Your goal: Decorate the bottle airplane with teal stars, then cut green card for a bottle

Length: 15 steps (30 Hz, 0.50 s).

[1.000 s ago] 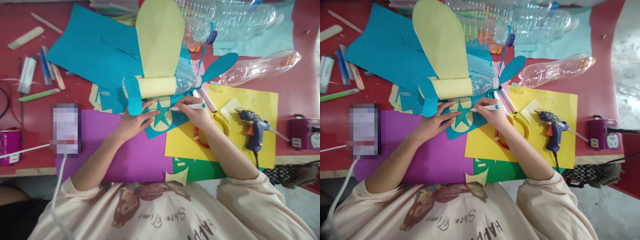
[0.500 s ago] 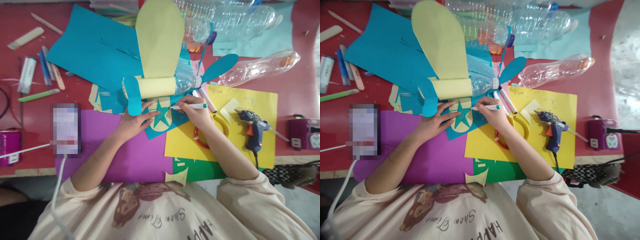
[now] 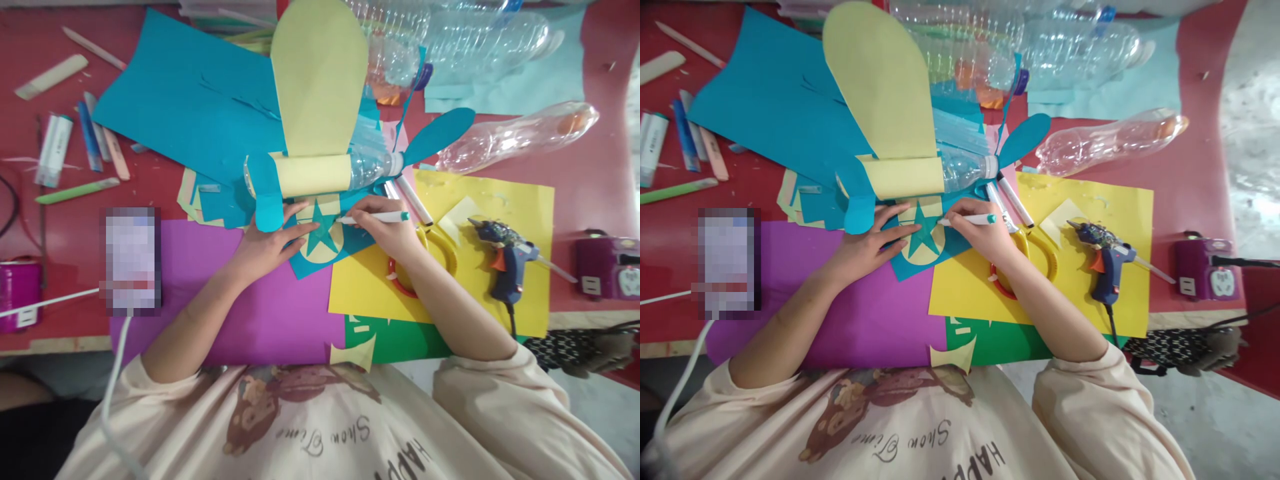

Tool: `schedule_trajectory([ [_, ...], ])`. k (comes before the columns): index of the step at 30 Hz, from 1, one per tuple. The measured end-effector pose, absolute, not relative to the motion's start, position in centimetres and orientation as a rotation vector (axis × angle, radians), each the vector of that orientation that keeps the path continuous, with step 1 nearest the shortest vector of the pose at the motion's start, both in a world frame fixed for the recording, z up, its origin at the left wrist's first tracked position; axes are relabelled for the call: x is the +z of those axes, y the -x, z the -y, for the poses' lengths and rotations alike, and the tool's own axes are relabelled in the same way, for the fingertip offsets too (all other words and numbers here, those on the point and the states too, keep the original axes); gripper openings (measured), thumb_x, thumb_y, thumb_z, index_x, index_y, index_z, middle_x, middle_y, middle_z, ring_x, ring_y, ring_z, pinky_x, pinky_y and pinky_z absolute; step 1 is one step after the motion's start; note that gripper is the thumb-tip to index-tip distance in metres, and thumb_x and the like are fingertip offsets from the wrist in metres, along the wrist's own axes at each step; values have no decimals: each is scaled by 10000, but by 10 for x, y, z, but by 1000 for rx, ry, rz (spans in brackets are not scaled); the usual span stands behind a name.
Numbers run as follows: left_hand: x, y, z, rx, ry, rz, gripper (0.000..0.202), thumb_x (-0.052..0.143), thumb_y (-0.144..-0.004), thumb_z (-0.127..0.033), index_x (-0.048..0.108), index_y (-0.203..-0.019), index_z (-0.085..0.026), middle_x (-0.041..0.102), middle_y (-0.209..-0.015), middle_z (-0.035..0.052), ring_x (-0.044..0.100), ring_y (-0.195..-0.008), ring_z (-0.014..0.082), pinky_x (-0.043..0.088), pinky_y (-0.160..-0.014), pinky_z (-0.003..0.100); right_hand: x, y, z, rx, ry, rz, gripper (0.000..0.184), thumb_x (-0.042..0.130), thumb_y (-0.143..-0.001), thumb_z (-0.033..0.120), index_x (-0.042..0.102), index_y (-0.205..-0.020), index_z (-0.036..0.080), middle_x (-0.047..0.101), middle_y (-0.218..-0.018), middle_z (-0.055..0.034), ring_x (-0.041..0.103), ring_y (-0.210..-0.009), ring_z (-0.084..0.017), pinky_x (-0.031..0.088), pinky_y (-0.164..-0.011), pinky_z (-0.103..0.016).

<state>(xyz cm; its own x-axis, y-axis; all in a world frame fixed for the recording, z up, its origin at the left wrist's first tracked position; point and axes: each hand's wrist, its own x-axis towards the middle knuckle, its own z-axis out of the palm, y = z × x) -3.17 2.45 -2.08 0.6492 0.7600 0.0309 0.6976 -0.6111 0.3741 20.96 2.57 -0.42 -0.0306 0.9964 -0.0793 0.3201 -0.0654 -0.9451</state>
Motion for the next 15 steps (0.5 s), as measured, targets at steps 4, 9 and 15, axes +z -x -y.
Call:
schedule_trajectory([
  [4, -19, 31, -23, 252, -2537, -1176, 352, 429, -1007, -314, 594, -1318, -326, 489, -1486, 64, 483, -1348, 292, 443, -1078, 488, -4, -211, -27, 1100, 1463, 1361, 130, 580, -735, 256, 653, -633, 223, 663, -607, -9, 586, -567, -159, 478, -527, -288],
  [9, -19, 31, -22, 323, -2514, -1126, 393, 425, -1012, -380, 558, -1357, -246, 546, -1438, 106, 521, -1320, 296, 434, -1085, 508, -5, -213, -28, 1116, 1428, 1371, 160, 612, -802, 369, 646, -714, 239, 624, -603, 4, 581, -563, -145, 494, -525, -287],
  [15, -21, 33, -25, 421, -2535, -1008, 336, 423, -1013, -376, 696, -1157, -242, 639, -1331, 86, 579, -1266, 264, 477, -1055, 450, -4, -210, -25, 1252, 1317, 1451, 260, 711, -753, 460, 682, -812, 208, 691, -736, -17, 639, -673, -153, 506, -585, -280],
])
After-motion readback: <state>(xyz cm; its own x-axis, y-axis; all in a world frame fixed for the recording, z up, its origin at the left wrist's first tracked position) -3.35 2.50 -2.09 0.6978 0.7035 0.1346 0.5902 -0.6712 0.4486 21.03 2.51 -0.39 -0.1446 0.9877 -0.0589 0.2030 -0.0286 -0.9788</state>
